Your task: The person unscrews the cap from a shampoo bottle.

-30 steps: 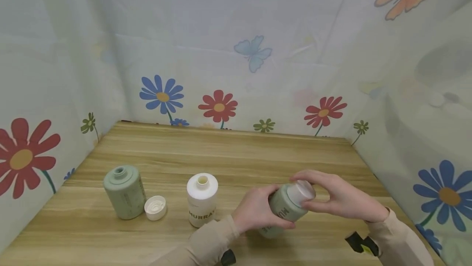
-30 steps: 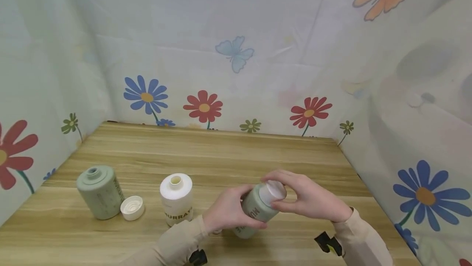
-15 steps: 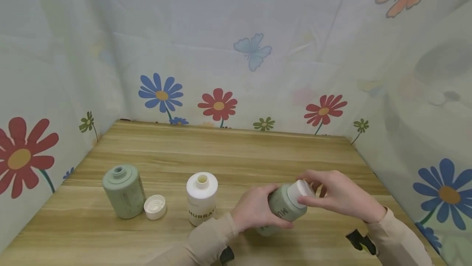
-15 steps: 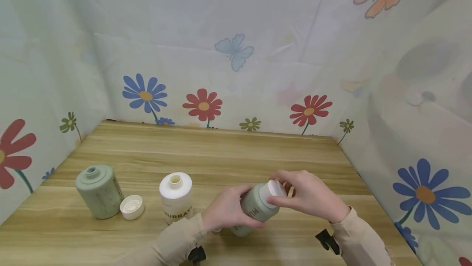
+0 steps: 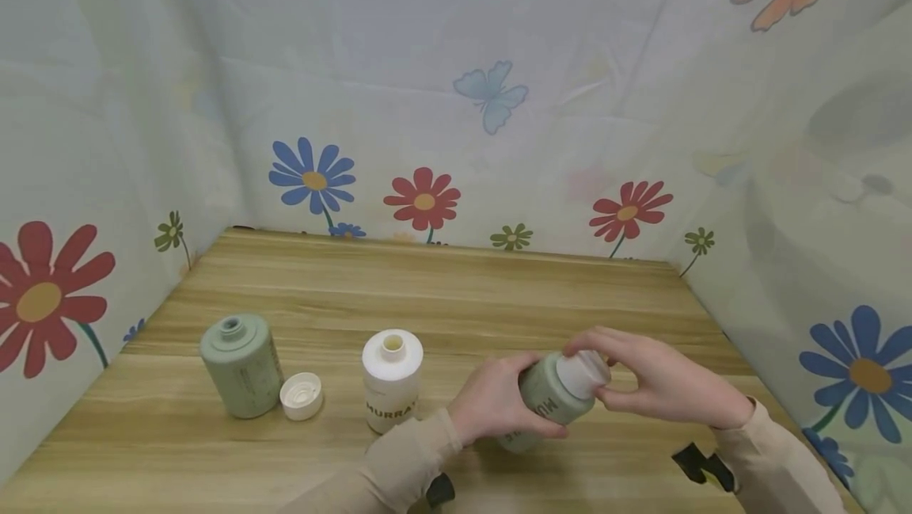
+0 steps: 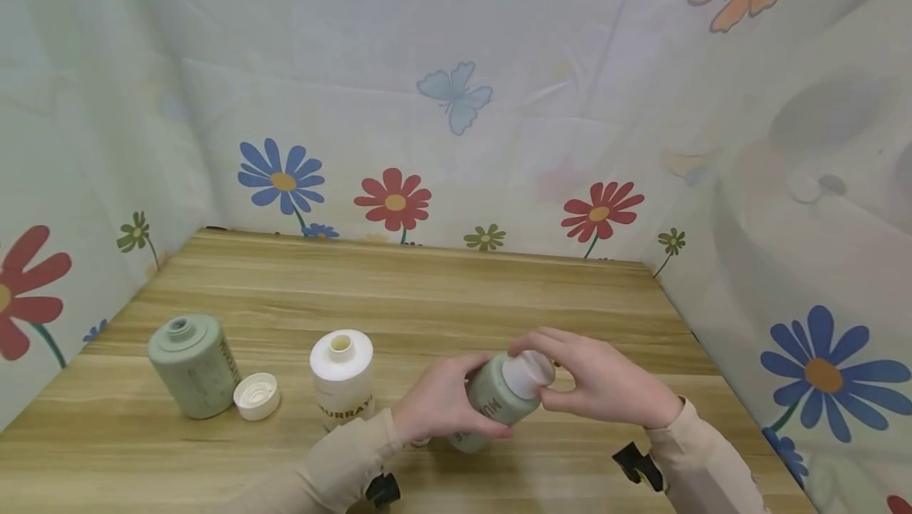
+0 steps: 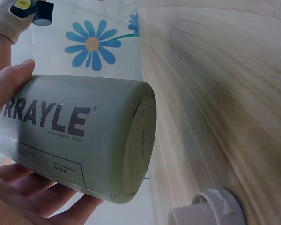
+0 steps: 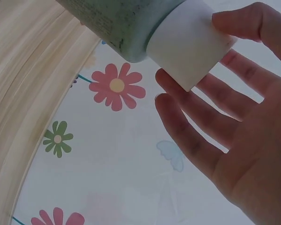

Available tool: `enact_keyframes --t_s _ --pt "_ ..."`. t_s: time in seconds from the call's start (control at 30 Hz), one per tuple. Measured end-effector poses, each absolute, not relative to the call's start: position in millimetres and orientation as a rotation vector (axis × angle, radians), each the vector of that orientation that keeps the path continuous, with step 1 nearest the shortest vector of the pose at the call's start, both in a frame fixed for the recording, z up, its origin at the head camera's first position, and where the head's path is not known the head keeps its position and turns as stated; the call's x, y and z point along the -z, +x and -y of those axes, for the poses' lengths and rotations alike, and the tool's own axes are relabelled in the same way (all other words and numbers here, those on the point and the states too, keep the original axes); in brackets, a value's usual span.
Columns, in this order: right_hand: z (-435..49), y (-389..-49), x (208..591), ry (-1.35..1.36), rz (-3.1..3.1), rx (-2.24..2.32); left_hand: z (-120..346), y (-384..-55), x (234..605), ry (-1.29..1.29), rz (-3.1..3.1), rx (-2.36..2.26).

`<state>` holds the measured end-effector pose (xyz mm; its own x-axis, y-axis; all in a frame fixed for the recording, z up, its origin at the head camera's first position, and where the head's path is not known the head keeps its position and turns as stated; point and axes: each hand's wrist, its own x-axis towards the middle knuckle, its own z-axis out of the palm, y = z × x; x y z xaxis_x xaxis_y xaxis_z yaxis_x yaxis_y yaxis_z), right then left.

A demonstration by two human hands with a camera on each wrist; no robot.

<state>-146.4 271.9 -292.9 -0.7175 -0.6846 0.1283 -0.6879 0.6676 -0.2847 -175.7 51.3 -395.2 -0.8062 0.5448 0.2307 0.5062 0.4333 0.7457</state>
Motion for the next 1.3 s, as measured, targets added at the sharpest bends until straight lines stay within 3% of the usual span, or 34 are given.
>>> enact_keyframes --t_s 0.17,0.5,1.3 --pt "-271.5 -146.0 293.7 1.167 2.851 -0.545 -51.5 -176.6 394.2 0.943 -2.607 -1.348" --pt "-264.3 -143.3 293.7 0.811 2.932 -0.576 -52.0 -177.0 396.3 0.919 -2.591 -1.34" --pt "-269.8 -142.4 292.4 1.152 2.826 -0.599 -53.0 -178.9 399.2 0.953 -2.631 -1.322"
